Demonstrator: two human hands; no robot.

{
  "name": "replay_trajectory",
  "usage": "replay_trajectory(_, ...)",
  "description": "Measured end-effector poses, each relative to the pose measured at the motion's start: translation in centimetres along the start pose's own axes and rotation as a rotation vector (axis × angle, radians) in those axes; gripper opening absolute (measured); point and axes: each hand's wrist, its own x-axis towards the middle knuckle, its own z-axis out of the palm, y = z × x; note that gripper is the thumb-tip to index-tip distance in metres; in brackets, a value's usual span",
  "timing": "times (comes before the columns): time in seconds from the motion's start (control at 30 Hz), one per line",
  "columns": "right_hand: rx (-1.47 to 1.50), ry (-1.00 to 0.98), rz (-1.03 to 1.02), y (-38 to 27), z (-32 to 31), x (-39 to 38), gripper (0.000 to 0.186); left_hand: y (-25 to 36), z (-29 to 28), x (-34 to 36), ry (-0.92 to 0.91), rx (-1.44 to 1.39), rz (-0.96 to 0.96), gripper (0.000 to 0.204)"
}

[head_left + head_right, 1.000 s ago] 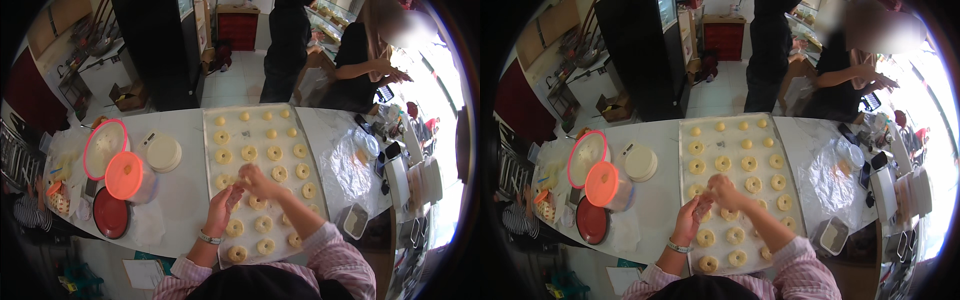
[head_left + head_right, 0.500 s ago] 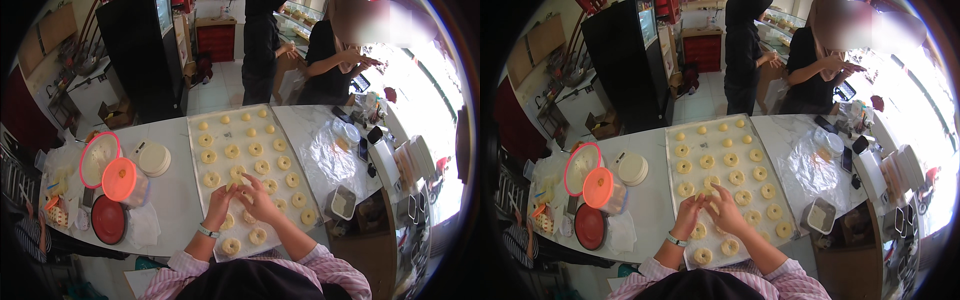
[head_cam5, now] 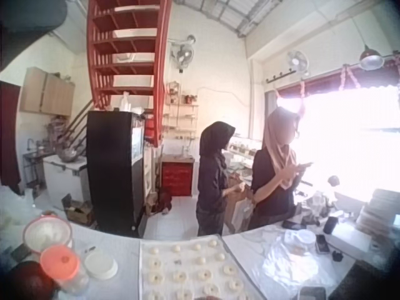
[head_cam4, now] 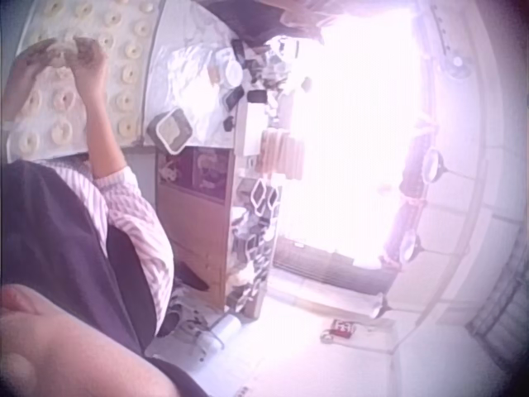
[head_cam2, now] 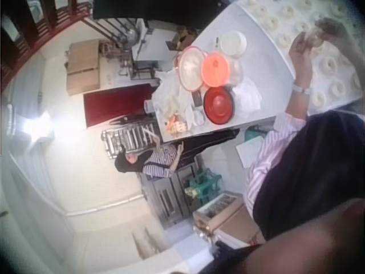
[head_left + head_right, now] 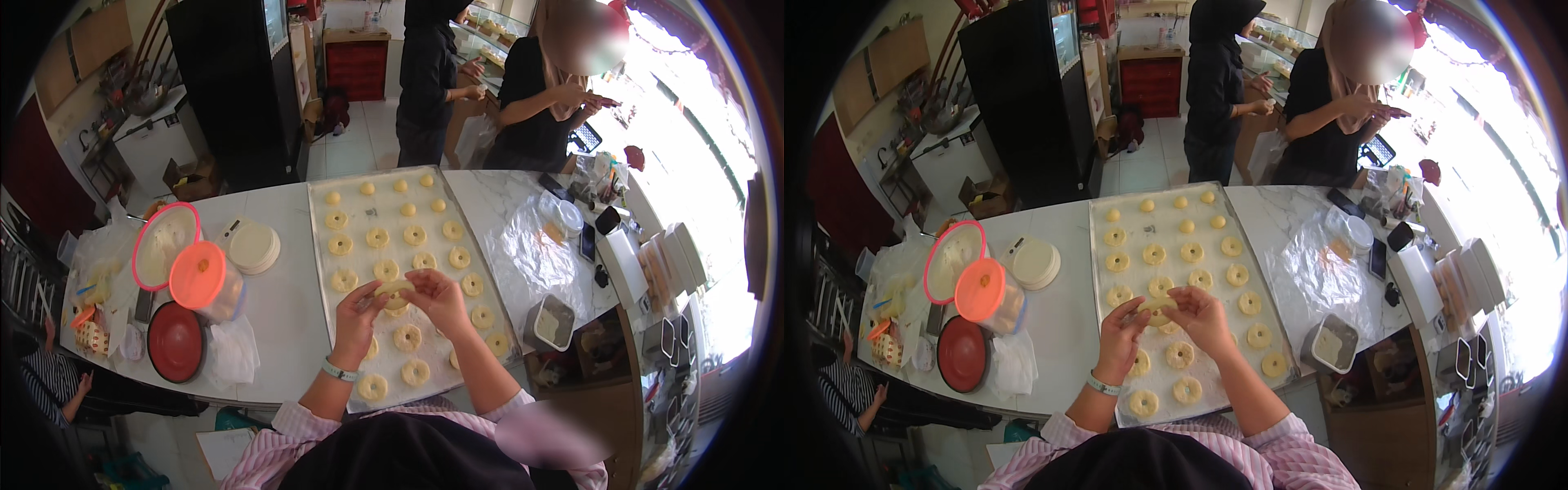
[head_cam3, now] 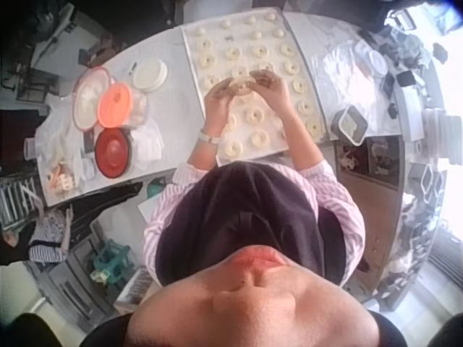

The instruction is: The person prepares round pieces of dough on a baking sheet by hand, pressing a small indentation into the center of each one and smoothing the edges.

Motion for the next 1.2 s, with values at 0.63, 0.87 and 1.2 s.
replay_trajectory(0.63, -0.192, -0.063, 0.125, -0.9, -3.4, -1.2, 0.025, -2.2, 1.4, 1.1, -0.165, 0.1, -0.234, 0.024)
replay_trajectory(0.87, -0.171, 0.016, 0.174, -2.0, -4.4, -1.2, 0.024, -1.6, 2.4, 1.3, -0.178, 0.19, -0.238, 0.023)
replay_trajectory(1.2, -0.124, -0.086, 0.137, -1.9, -5.6, -1.6, 0.024, -2.4, 3.0, 1.4, -0.185, 0.286, -0.238, 0.021)
